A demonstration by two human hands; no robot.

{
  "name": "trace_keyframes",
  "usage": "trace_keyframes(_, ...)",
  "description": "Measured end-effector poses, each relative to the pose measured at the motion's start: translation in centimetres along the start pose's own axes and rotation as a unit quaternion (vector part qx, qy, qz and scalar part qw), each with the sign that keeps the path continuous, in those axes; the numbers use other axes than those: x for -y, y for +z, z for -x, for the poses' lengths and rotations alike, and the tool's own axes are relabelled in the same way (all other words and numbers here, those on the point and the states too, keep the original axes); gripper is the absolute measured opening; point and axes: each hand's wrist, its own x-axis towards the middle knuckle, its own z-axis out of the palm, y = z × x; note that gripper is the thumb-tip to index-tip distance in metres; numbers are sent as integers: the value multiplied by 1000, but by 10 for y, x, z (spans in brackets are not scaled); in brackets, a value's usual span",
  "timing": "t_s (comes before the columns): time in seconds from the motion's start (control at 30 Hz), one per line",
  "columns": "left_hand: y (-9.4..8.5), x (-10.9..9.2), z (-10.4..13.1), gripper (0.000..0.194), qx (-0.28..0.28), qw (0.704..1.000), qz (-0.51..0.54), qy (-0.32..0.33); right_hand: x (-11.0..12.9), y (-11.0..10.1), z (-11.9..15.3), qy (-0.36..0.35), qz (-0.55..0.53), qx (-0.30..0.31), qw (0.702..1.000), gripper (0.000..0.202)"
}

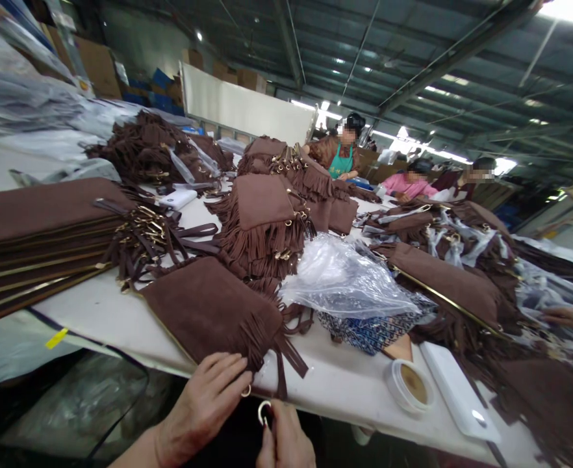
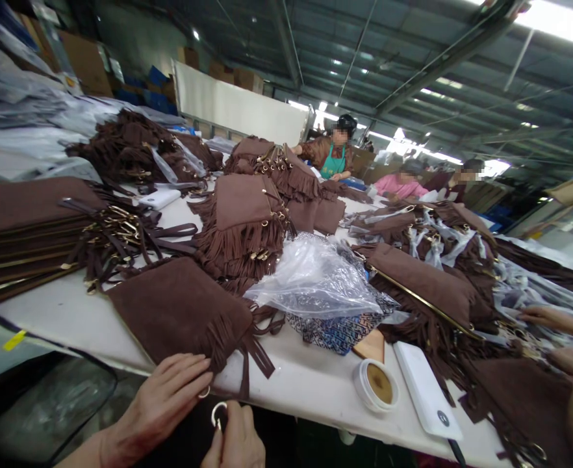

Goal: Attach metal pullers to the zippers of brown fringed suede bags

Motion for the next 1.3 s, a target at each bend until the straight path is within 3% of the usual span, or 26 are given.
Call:
trace_keyframes(0.2, -13, 10, -27, 15, 6, 992, 93, -86, 11, 0, -59, -42, -15, -8, 999, 25)
trace_keyframes(0.37, -10, 8, -32, 16, 32, 989, 111, -95, 23, 5, -90, -74, 4, -12, 997, 27)
trace_keyframes(0.63, 1, 7, -26, 20, 9, 987, 116, -114, 21, 23, -71, -20, -20, 30, 999, 21)
trace_keyframes(0.83, 5, 7, -22, 22, 15, 981, 139, -136, 32, 36, -58, 66, -14, -24, 997, 31)
trace_keyframes(1.03, 4, 8, -27, 27, 5, 969, 155, -192, 41, 38, -40, 91, -21, -25, 995, 28)
trace_keyframes(1.1, 0, 13, -23, 26, 15, 970, 163, -181, 32, 30, -36, 87, -63, 4, 994, 28)
trace_keyframes(1.17, -8, 22, -13, 24, 26, 978, 141, -150, 18, 16, -39, 101, -147, 76, 981, 27)
trace_keyframes(1.3, -24, 36, 17, 41, 18, 988, 34, -147, -7, -19, -58, 204, -274, 197, 919, 23)
